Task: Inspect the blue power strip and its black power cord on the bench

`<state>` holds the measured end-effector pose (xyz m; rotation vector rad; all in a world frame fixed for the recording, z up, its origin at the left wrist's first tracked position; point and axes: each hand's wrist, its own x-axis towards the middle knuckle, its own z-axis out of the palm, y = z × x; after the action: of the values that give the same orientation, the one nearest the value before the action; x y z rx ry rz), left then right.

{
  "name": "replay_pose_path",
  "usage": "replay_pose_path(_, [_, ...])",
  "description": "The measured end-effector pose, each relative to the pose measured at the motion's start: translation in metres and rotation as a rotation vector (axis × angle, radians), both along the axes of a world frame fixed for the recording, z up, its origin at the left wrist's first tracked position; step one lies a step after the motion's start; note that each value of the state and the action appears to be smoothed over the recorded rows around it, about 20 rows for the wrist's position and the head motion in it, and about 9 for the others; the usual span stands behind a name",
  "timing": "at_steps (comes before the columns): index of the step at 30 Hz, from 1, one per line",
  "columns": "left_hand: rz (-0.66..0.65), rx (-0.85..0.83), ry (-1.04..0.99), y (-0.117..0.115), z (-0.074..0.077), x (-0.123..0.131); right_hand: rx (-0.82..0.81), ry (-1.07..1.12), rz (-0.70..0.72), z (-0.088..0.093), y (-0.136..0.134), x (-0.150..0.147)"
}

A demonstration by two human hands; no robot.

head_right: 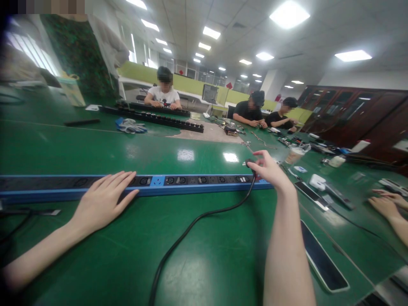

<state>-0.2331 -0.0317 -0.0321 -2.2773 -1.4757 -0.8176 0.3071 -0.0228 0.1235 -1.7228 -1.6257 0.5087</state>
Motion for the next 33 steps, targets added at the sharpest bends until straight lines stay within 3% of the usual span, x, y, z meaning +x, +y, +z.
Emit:
replay_pose_path(3, [-0.003, 0.004, -0.006, 0.000, -0.001, 0.001, -0.079, -0.250, 0.030, 0.005, 0.000, 0.000])
replay_pose_path(7, [-0.005, 0.001, -0.003, 0.001, -0.001, 0.001, -0.076, -0.560, 0.158, -0.004, 0.010, -0.005])
replay_pose_path(11, [-0.003, -0.020, 0.007, 0.001, 0.000, 0.000, -0.115, -0.705, 0.226, -0.018, 0.024, -0.020])
replay_pose_path(16, [-0.006, -0.021, 0.004, 0.002, 0.000, 0.000, -0.094, -0.857, 0.185, -0.023, 0.030, -0.041])
replay_pose_path(33, [-0.013, -0.017, -0.032, 0.001, 0.000, 0.000, -0.175, -0.935, 0.123, -0.029, 0.038, -0.058])
